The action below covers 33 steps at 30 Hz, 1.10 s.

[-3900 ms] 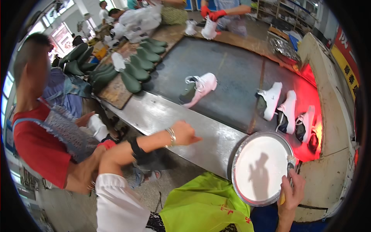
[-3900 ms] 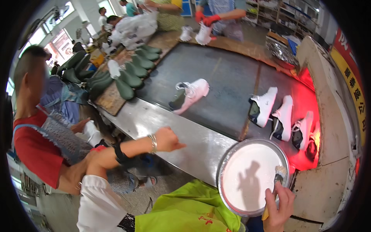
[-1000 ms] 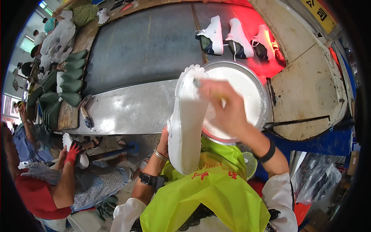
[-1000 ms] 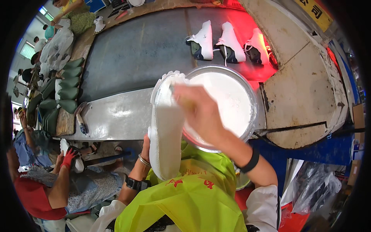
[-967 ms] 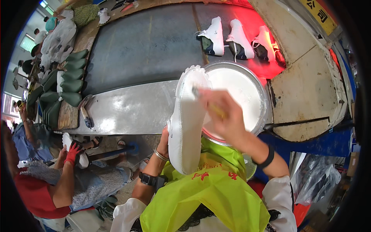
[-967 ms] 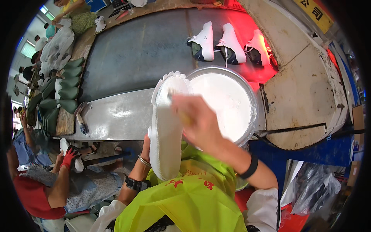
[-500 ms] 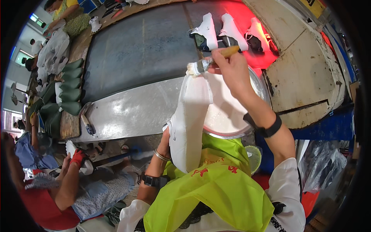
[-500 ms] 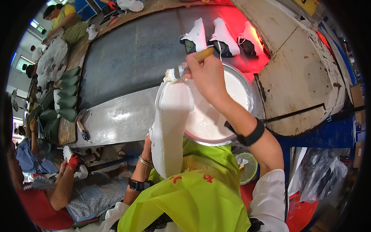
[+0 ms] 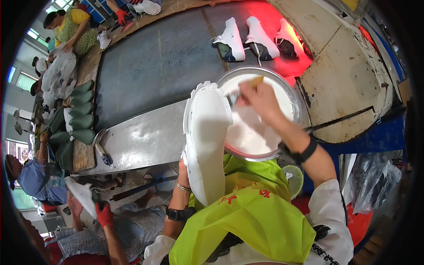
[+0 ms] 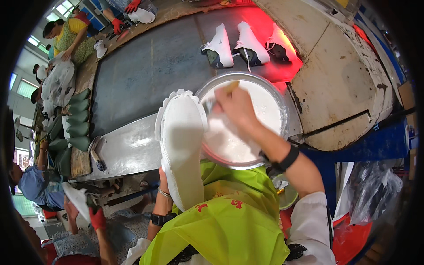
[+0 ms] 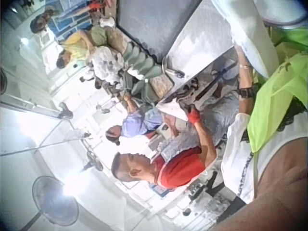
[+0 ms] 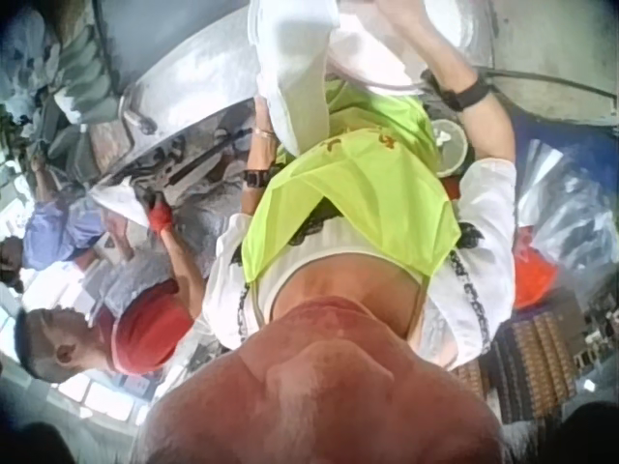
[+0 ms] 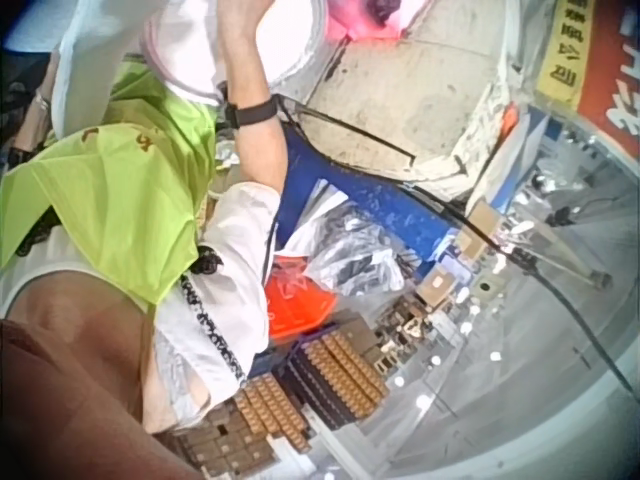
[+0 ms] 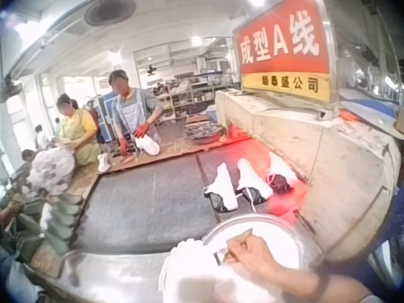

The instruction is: Applying glue or primer to the bottom of shoe soles using a brush on a manufacturing line.

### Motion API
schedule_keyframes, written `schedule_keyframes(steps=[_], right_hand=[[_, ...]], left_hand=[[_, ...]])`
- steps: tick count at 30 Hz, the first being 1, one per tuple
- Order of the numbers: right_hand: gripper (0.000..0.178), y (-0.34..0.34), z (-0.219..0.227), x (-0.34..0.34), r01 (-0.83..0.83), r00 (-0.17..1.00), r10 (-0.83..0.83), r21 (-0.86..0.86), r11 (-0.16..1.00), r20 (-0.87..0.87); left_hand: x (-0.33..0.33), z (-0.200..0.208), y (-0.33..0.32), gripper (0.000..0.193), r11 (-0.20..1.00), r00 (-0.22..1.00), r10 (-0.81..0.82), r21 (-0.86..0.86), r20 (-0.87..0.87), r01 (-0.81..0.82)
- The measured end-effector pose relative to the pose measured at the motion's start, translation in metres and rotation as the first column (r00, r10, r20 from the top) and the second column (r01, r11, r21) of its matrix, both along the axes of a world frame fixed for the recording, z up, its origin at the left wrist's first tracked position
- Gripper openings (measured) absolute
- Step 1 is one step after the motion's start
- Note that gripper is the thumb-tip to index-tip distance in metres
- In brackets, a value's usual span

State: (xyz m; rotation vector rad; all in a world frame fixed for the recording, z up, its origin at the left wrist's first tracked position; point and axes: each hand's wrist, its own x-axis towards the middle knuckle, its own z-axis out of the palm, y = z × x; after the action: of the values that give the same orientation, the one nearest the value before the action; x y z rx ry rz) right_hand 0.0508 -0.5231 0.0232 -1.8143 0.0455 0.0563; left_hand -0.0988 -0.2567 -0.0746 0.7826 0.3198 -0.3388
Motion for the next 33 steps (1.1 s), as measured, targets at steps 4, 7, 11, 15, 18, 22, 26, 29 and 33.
schedule_keyframes(steps=[4,7,11,15,18,22,26,29,33], right_hand=[[0.021,0.008,0.011,-0.041,0.140,0.969,-0.173,0.181,0.973,0.179],[0.015,0.017,0.046,-0.025,0.137,0.888,-0.196,0.166,0.977,0.416],[0.013,0.025,0.050,-0.018,-0.098,0.862,0.029,0.110,0.989,0.506],[0.015,0.016,0.022,-0.063,0.047,0.906,0.008,-0.119,0.992,0.422],[0.015,0.010,0.023,-0.082,-0.032,0.971,0.012,0.080,0.996,0.239],[0.019,0.017,0.055,-0.041,-0.017,0.895,0.006,0.019,1.000,0.445],[0.026,0.033,0.039,-0.044,-0.021,0.714,0.186,-0.245,0.969,0.675],[0.026,0.033,0.015,-0.092,-0.131,0.741,0.160,-0.093,0.987,0.652],[0.017,0.041,0.052,-0.104,-0.368,0.860,0.330,0.024,0.929,0.390]], left_hand=[[0.010,0.003,0.004,0.052,0.997,0.996,-0.080,0.003,0.033,0.080],[0.011,0.012,0.002,0.053,0.996,0.989,-0.091,-0.012,0.114,0.093],[0.009,0.011,-0.003,0.056,0.999,0.996,-0.042,0.021,0.073,0.040],[0.014,0.014,-0.006,0.058,1.000,0.999,-0.006,0.021,0.038,0.005],[0.013,0.007,0.004,0.058,0.998,1.000,-0.019,-0.056,-0.016,0.018],[0.012,0.015,0.003,0.058,1.000,0.999,-0.021,-0.007,0.027,0.021],[0.011,0.019,-0.005,0.058,1.000,0.995,0.000,-0.007,0.096,0.000],[0.015,0.011,0.000,0.059,0.999,0.993,0.007,-0.045,0.121,-0.002],[0.009,0.010,0.011,0.059,0.993,0.977,-0.045,-0.095,0.209,0.066]])
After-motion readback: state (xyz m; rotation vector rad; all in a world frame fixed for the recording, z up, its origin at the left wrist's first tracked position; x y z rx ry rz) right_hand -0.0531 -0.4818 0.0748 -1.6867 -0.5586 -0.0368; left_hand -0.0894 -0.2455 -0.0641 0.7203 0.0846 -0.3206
